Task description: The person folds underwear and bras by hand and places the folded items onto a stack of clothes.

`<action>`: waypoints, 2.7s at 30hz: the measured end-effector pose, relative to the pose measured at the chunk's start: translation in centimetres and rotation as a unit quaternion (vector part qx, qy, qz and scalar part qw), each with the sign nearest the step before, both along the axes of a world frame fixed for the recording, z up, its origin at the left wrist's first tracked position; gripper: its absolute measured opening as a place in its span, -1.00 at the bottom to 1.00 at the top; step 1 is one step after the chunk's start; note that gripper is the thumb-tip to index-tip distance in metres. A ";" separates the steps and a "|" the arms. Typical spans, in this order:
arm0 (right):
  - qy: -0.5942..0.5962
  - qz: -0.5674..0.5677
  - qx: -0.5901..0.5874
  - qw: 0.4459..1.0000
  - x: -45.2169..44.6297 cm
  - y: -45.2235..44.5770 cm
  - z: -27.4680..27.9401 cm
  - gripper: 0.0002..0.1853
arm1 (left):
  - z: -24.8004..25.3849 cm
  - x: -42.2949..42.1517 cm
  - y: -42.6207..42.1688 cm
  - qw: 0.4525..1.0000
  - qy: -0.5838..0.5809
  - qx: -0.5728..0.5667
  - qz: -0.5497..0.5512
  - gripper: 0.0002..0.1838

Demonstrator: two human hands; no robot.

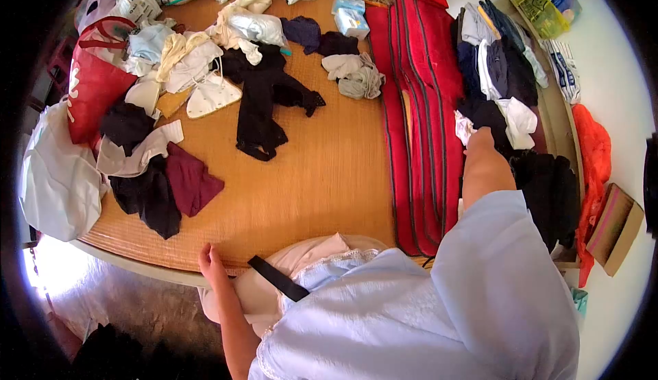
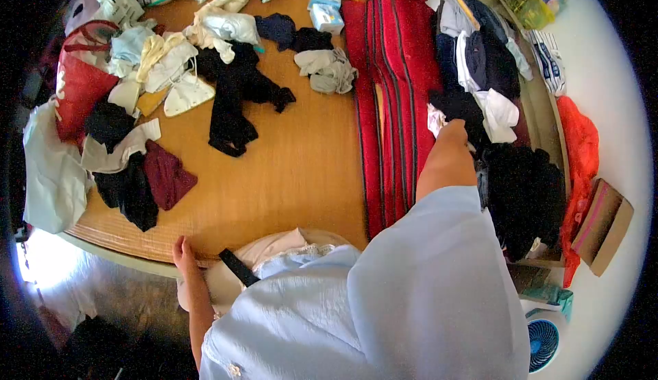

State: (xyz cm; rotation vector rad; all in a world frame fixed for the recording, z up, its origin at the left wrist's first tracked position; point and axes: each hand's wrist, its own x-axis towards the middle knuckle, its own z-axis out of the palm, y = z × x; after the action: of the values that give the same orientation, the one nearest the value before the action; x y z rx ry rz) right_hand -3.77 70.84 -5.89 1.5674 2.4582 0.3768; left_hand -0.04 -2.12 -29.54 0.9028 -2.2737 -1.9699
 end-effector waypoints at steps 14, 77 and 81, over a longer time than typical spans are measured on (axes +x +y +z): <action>0.124 0.102 -0.013 0.987 -12.9 -11.2 6.7 -0.70 | 2.4 -0.1 0.8 0.998 -0.006 0.028 0.050 -0.78; -0.387 0.484 -0.720 0.312 -25.1 -50.3 8.3 -0.73 | 23.7 -7.3 3.7 0.828 0.109 0.542 0.087 -0.57; -0.403 0.367 -0.793 0.273 -23.8 -49.9 6.9 -0.68 | 23.0 -6.9 3.6 0.809 0.068 0.575 0.107 -0.63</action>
State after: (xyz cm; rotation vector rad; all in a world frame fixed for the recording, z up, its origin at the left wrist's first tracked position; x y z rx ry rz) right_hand -27.58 20.97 1.04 -0.6405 1.0589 -0.8218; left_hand -6.90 1.49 -6.52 0.8672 -0.6294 -3.0560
